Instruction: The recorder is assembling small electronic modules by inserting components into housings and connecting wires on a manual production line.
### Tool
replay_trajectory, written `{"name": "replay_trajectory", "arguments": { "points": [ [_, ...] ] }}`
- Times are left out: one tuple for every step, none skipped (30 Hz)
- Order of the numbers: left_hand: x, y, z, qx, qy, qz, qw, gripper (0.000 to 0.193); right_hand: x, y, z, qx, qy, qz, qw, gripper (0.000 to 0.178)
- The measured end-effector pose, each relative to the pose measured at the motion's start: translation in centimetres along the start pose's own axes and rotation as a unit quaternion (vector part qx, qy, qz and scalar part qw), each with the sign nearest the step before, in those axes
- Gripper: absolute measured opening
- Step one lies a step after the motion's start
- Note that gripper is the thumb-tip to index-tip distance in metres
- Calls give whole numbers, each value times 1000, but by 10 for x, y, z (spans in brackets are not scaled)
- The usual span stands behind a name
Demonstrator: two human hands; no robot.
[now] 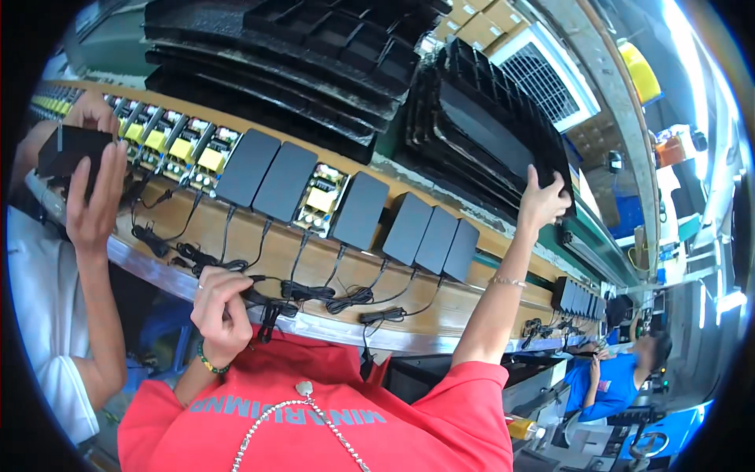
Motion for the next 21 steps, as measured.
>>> {"name": "replay_trajectory", "arguments": {
  "points": [
    [-1,0,0,-4,-5,3,1000,22,-6,10,2,-24,-7,-30,999,41],
    [-1,0,-2,-4,-8,8,1000,22,-12,18,2,-44,-17,-58,997,39],
    [-2,-2,-1,-4,-10,13,1000,23,-18,26,3,-64,-27,-86,994,37],
    [-4,-3,0,-4,-7,12,1000,23,-22,36,6,-62,-25,-86,994,37],
    [-4,-2,0,-4,-7,14,1000,23,-32,46,9,-46,-59,-40,996,33],
    [-5,-1,0,-3,-8,16,1000,23,-41,56,11,-30,-93,5,995,28],
    [-5,-3,0,-3,-9,16,1000,23,-44,55,9,-13,-126,49,991,24],
    [-5,-5,0,0,-5,15,1000,23,-40,58,6,-9,-125,48,991,24],
    [-6,-5,1,0,-10,14,1000,23,-30,48,-1,20,-117,104,987,26],
    [-6,-5,1,-1,-13,13,1000,23,-17,34,-9,49,-107,161,980,28],
    [-8,-4,2,-3,-16,10,1000,23,-2,21,-18,78,-95,216,969,31],
    [1,0,4,2,-5,17,1000,23,8,0,-28,89,-98,224,966,31],
    [-7,-4,3,-5,-10,-1,1000,23,40,-5,-44,129,-33,300,945,38],
    [-7,-2,2,-8,-12,-4,1000,23,67,-14,-58,170,22,385,907,47],
    [-8,0,1,-12,-14,-6,1000,23,77,-20,-64,173,24,384,907,47],
    [-6,-7,-2,7,-10,5,1000,23,70,-43,-75,205,4,403,892,51],
    [-4,-5,-3,8,-7,7,1000,23,80,-56,-84,232,-2,420,877,56],
    [-1,-2,-4,9,-5,10,1000,23,89,-67,-89,259,-9,438,861,61],
    [-1,-2,-4,9,-4,9,1000,23,95,-71,-90,261,-14,439,860,61],
    [-2,-3,-6,16,-3,14,1000,23,100,-76,-91,258,-24,464,847,64],
    [-3,-2,-6,13,-1,4,1000,23,103,-82,-93,254,-36,489,834,68]
  ]
}}
Point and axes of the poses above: each hand's wrist, its own z-axis towards the middle knuckle, its own x-axis out of the back of the hand, y = z × x, the point moved 10 cm from there along z, towards the middle knuckle, and after that the axes turned 3 degrees about -x, right-handed, at the moved point
